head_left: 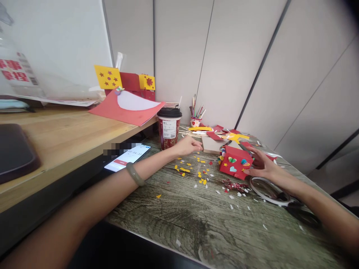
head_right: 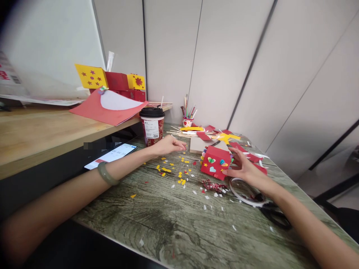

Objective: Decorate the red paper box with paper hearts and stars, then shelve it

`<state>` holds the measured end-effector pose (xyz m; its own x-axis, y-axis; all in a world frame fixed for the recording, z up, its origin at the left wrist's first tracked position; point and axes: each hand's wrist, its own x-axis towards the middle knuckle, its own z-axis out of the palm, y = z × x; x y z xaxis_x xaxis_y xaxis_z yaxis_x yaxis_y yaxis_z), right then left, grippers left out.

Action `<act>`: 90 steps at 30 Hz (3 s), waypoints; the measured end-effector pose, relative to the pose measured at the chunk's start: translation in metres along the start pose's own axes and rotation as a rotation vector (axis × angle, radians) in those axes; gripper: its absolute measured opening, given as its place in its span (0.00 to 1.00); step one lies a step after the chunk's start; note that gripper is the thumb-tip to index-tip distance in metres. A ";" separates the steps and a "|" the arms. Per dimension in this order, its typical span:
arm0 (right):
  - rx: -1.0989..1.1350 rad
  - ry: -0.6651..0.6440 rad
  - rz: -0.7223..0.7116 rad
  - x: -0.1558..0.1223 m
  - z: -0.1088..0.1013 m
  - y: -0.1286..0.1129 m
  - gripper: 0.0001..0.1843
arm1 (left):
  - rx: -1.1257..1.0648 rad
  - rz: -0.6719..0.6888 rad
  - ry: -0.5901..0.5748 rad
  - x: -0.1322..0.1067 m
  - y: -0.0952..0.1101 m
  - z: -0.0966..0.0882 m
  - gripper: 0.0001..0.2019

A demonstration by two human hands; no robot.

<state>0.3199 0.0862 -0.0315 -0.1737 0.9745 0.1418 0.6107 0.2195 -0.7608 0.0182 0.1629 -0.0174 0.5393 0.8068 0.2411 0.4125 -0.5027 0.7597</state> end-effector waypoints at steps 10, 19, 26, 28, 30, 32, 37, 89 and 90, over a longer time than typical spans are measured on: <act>-0.002 0.044 -0.003 0.000 0.001 -0.001 0.43 | 0.579 0.067 -0.245 -0.015 0.013 -0.026 0.11; 0.007 0.067 0.005 0.001 0.002 -0.005 0.45 | 0.468 0.026 -0.388 -0.011 -0.002 -0.017 0.09; 0.014 0.056 0.011 0.000 0.001 -0.003 0.45 | 0.400 -0.003 -0.389 -0.006 -0.009 -0.014 0.05; 0.002 0.050 0.011 0.001 0.000 -0.001 0.46 | 0.381 -0.009 -0.374 -0.007 -0.008 -0.015 0.05; -0.007 0.040 0.014 0.001 0.000 0.001 0.46 | 0.356 -0.014 -0.359 -0.008 -0.006 -0.017 0.05; -0.020 0.047 0.009 0.002 -0.001 0.002 0.46 | 0.330 -0.018 -0.355 -0.009 -0.003 -0.018 0.05; -0.024 0.029 -0.067 0.001 0.002 0.000 0.46 | 0.096 -0.041 -0.351 -0.014 0.007 -0.014 0.06; 0.021 -0.001 -0.080 -0.006 -0.019 -0.008 0.26 | 0.078 -0.069 -0.282 -0.020 0.037 -0.007 0.06; 0.018 -0.006 -0.072 -0.006 -0.019 -0.008 0.26 | 0.113 -0.069 -0.319 -0.022 0.037 -0.012 0.06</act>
<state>0.3304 0.0795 -0.0143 -0.2212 0.9560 0.1926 0.5825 0.2879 -0.7601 0.0127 0.1305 0.0130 0.7022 0.7116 -0.0232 0.5254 -0.4960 0.6913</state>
